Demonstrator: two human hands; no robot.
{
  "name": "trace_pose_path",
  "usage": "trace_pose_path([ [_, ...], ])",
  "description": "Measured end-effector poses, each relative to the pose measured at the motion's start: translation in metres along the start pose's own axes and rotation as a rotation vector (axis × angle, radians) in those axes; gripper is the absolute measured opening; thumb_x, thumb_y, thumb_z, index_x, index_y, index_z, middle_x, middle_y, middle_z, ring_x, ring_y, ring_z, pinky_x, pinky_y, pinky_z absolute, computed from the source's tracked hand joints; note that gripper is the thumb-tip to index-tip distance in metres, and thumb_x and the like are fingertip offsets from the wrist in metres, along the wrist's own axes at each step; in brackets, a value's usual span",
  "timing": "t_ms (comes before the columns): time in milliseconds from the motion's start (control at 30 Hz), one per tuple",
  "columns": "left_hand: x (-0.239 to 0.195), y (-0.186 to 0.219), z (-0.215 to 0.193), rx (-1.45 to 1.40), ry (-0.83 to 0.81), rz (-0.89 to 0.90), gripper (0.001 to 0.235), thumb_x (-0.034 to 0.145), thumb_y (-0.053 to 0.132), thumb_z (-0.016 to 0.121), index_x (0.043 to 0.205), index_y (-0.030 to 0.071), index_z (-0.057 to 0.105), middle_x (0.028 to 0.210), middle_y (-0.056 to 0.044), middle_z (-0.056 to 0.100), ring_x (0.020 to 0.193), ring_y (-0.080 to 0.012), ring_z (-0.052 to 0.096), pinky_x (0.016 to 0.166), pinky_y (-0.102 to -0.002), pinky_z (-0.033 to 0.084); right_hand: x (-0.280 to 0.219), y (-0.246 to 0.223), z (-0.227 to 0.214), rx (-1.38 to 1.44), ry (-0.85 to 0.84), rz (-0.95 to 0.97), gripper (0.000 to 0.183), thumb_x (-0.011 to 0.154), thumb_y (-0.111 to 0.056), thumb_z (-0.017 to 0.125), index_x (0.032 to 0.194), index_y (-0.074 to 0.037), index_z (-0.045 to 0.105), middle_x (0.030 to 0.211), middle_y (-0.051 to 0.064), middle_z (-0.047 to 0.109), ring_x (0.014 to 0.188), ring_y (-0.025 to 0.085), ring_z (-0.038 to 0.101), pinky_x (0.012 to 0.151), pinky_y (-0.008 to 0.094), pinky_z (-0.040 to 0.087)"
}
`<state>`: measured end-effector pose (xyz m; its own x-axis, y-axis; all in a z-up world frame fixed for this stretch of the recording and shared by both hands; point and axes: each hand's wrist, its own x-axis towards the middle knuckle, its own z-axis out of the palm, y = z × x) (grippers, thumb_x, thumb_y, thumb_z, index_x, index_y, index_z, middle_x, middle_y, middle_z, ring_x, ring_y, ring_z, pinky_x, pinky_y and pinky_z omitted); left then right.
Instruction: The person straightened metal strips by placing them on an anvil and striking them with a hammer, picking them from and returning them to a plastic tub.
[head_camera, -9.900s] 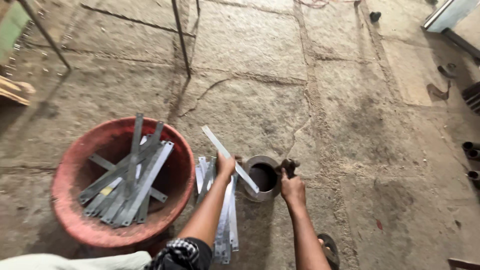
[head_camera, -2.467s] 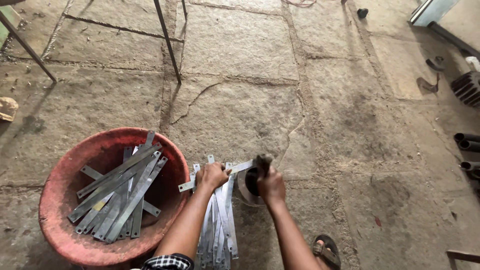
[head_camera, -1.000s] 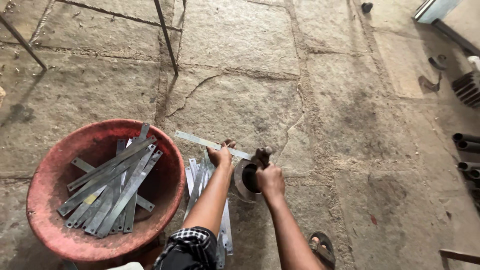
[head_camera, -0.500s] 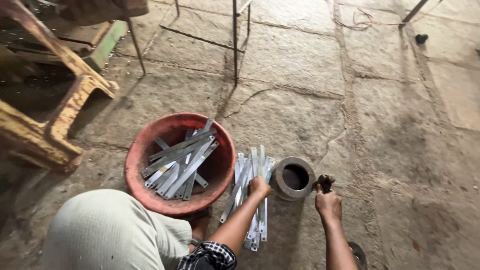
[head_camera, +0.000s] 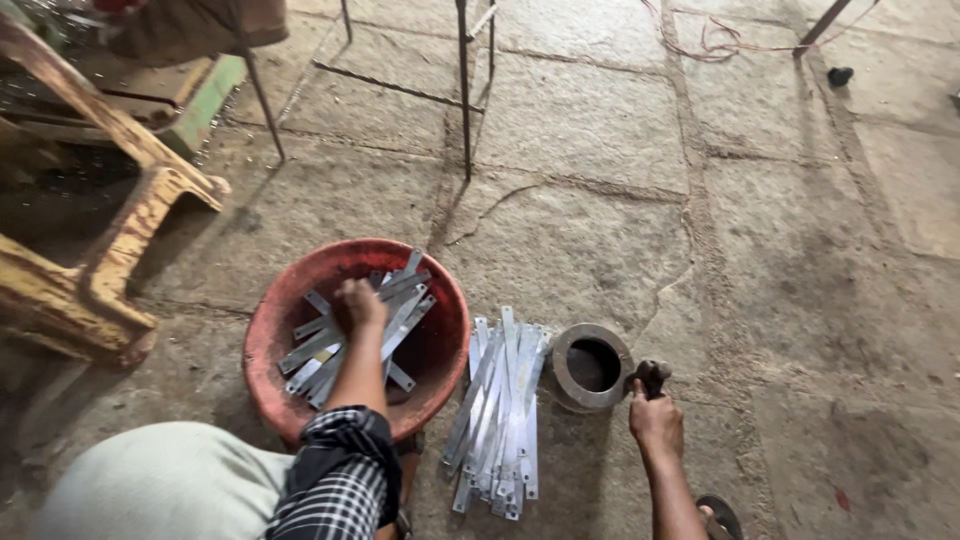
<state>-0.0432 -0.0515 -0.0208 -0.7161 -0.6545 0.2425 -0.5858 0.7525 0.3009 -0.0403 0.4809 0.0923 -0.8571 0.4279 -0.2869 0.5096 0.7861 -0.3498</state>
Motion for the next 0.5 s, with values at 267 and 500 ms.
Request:
trace_pose_path([
  [267, -0.045, 0.019, -0.05, -0.058, 0.118, 0.002, 0.006, 0.085, 0.012, 0.067, 0.085, 0.015, 0.073, 0.097, -0.01, 0.066, 0.101, -0.0353, 0.061, 0.089, -0.052, 0.048, 0.014, 0.011, 0.011, 0.039, 0.006, -0.002, 0.07, 0.097, -0.061, 0.054, 0.113, 0.004, 0.075, 0.118, 0.035, 0.068, 0.119, 0.05, 0.063, 0.098, 0.056, 0.05],
  [500, -0.044, 0.15, -0.036, -0.608, -0.138, 0.403, 0.018, 0.09, 0.011, 0.062, 0.104, 0.014, 0.074, 0.094, -0.014, 0.071, 0.087, -0.0374, 0.07, 0.075, -0.05, 0.054, 0.019, 0.017, 0.014, 0.075, -0.018, 0.046, 0.069, 0.097, -0.061, 0.052, 0.113, 0.003, 0.075, 0.118, 0.034, 0.068, 0.119, 0.049, 0.063, 0.099, 0.055, 0.05],
])
